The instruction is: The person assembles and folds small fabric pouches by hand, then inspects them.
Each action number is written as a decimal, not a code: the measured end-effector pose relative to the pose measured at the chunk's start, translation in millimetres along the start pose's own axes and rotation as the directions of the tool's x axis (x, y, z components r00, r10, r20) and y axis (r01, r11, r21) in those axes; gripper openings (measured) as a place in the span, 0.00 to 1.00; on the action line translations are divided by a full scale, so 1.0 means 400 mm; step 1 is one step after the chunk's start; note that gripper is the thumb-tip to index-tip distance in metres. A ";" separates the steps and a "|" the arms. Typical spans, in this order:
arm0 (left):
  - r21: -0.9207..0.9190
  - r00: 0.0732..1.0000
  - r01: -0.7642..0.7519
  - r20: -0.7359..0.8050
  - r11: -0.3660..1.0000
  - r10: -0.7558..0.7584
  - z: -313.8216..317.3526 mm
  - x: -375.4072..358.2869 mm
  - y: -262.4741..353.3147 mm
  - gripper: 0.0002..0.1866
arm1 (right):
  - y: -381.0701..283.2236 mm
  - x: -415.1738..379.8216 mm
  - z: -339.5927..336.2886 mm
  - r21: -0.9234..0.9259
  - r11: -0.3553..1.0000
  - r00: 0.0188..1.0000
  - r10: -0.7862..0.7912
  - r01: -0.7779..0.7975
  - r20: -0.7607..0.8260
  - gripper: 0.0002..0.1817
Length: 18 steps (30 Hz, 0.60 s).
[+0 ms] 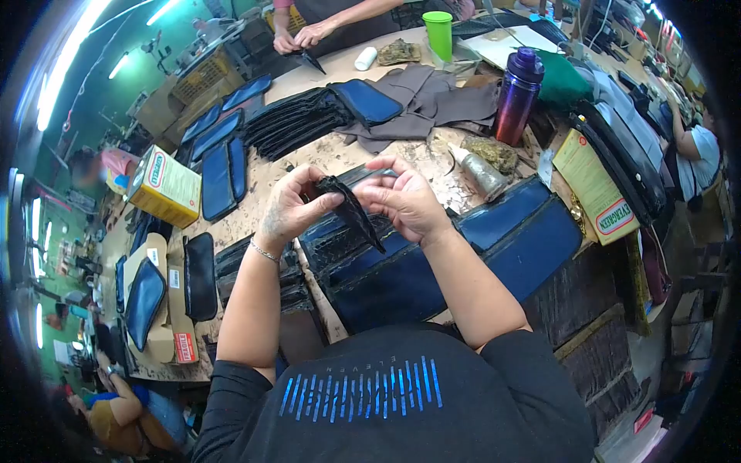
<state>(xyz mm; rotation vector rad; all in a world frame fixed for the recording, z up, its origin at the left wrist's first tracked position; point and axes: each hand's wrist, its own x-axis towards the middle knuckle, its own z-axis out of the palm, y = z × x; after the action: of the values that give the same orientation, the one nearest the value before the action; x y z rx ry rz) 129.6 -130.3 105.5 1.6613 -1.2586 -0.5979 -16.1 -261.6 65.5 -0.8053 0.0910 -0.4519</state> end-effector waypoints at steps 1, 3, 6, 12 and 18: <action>-0.034 0.997 0.034 -0.070 0.999 -0.037 0.012 0.001 0.006 0.13 | -0.004 -0.005 -0.001 -0.001 1.000 1.000 -0.004 0.004 -0.008 0.22; 0.001 0.993 0.003 -0.118 1.000 -0.003 0.029 -0.003 0.017 0.12 | -0.008 -0.013 -0.001 -0.153 0.948 0.922 -0.309 0.280 -0.231 0.19; 0.101 0.973 -0.045 -0.221 0.994 0.067 0.055 -0.008 0.033 0.12 | -0.028 -0.048 0.042 -0.753 0.140 0.521 -0.800 0.644 0.298 0.19; 0.202 0.955 -0.096 -0.257 0.975 0.147 0.085 -0.018 0.055 0.16 | -0.023 -0.046 0.092 -0.711 -0.350 0.292 -0.735 0.610 0.612 0.26; 0.288 0.936 -0.133 -0.278 0.948 0.216 0.100 -0.035 0.079 0.15 | -0.016 -0.046 0.071 -0.749 -0.332 0.321 -0.750 0.573 0.578 0.31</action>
<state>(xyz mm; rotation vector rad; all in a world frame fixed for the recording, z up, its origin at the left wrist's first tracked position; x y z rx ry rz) 77.6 -134.0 113.6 1.7530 -1.2782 -0.0553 -27.8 -238.5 88.1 -2.1344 -0.0144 -1.8457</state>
